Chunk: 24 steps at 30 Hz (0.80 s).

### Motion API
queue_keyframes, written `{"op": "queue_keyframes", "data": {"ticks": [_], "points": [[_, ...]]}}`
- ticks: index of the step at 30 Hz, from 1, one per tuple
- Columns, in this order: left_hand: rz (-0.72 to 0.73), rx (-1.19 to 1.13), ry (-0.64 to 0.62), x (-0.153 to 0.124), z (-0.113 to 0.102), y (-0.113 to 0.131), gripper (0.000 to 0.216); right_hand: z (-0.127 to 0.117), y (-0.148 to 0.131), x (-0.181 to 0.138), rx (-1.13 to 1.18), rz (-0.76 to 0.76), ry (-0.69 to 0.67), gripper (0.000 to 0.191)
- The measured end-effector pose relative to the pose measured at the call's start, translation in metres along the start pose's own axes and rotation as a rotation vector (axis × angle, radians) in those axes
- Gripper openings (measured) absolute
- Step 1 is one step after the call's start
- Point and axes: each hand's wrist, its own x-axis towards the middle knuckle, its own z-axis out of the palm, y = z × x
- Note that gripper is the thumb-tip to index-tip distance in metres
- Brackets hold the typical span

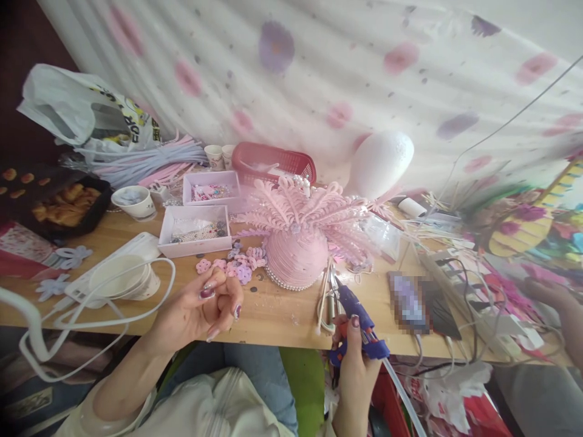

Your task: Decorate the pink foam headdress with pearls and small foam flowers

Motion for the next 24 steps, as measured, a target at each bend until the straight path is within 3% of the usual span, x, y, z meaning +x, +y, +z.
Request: {"op": "queue_keyframes", "data": {"ticks": [7, 11, 14, 18, 21, 24], "points": [[-0.006, 0.003, -0.047, -0.001, 0.005, -0.002, 0.029, -0.018, 0.010, 0.012, -0.063, -0.008, 0.089, 0.045], [-0.032, 0.019, -0.049, -0.002, 0.006, -0.002, 0.027, -0.029, 0.027, 0.046, -0.256, -0.020, 0.197, 0.048], [-0.027, 0.057, -0.018, -0.002, 0.007, -0.002, 0.029, -0.033, 0.036, 0.078, -0.443, -0.055, 0.190, 0.047], [-0.005, 0.082, 0.024, -0.002, 0.008, -0.004, 0.025, -0.027, 0.034, 0.107, -0.523, -0.106, 0.170, 0.044], [0.024, 0.084, 0.025, -0.002, 0.006, -0.007, 0.018, -0.024, 0.026, 0.106, -0.613, -0.104, 0.152, 0.046], [0.039, 0.114, 0.041, -0.002, 0.004, -0.012, 0.018, -0.030, 0.019, 0.079, -0.705, -0.133, 0.280, 0.045]]}}
